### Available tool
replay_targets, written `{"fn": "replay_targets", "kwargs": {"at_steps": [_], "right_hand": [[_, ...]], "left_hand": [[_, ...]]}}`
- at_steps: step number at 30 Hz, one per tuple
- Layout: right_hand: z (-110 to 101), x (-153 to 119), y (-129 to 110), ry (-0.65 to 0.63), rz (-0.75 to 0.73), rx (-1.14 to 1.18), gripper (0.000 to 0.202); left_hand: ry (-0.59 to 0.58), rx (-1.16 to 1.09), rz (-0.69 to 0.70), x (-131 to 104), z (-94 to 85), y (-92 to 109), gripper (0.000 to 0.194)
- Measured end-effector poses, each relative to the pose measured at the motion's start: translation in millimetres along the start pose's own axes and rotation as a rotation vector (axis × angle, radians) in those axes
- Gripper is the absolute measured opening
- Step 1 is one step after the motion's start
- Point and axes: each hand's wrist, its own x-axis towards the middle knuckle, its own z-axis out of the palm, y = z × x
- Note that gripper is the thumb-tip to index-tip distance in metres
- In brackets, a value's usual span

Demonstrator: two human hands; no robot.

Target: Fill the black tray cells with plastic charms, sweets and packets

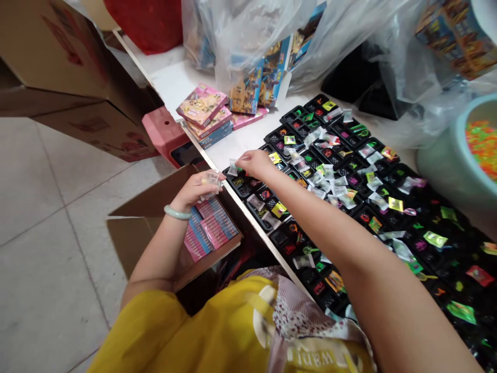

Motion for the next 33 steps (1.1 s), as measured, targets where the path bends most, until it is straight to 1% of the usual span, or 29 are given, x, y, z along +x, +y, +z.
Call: {"fn": "replay_targets", "kwargs": {"at_steps": [1,3,5,7,10,12,15,17,19,21,23,25,28,30,31,33], "right_hand": [[0.4,0.9,-2.9,-0.03,-0.01,-0.068,0.021],[0.2,-1.6,-6.6,-0.068,-0.024,-0.186,0.021],[-1.5,-9.7,-7.2,-0.062,-0.066,-0.205,0.022],[-3.0,-21.4,-5.4,-0.059,-0.151,-0.076,0.024],[-0.3,-38.5,-0.7,-0.102,-0.282,0.217,0.025],[3.9,-44.7,2.4,-0.064,-0.31,0.333,0.021],[4.9,-43.2,7.5,0.013,-0.226,0.484,0.017],[-1.6,-38.1,13.1,0.056,-0.143,0.595,0.018],[-12.0,-34.0,21.5,0.116,-0.081,0.65,0.019],[-21.1,-33.2,31.6,0.164,-0.042,0.603,0.018],[-24.2,-36.2,40.5,0.154,-0.022,0.461,0.019],[-20.3,-41.5,45.1,0.092,-0.021,0.276,0.019],[-9.8,-47.9,43.6,-0.042,-0.016,-0.006,0.017],[-7.1,-48.8,42.0,-0.083,-0.02,-0.151,0.016],[-8.1,-48.3,42.5,-0.075,-0.031,-0.178,0.016],[-14.5,-47.1,46.6,-0.009,-0.046,-0.109,0.017]], "left_hand": [[0.022,-0.067,-0.025,-0.9,-1.1,-2.7,0.035],[0.044,-0.13,-0.057,-2.2,0.2,-4.1,0.038],[0.051,-0.127,-0.078,-3.5,5.7,0.0,0.037],[0.041,-0.107,-0.103,-4.3,13.8,6.9,0.035],[0.012,-0.086,-0.148,-2.4,27.7,15.1,0.027],[0.008,-0.096,-0.183,1.8,37.0,17.1,0.025],[0.006,-0.183,-0.264,11.7,49.8,18.5,0.029],[-0.016,-0.276,-0.315,18.8,56.0,20.4,0.034],[-0.053,-0.371,-0.345,24.5,58.7,23.2,0.037],[-0.07,-0.455,-0.348,27.5,57.3,25.5,0.039],[-0.049,-0.514,-0.331,27.7,52.9,26.3,0.039],[-0.005,-0.525,-0.314,26.0,48.0,25.5,0.036],[0.048,-0.487,-0.302,25.7,45.9,23.3,0.033],[0.061,-0.444,-0.303,31.0,50.1,23.1,0.035],[0.061,-0.42,-0.304,35.8,53.9,23.8,0.036],[0.055,-0.373,-0.295,49.0,63.5,26.8,0.037]]}}
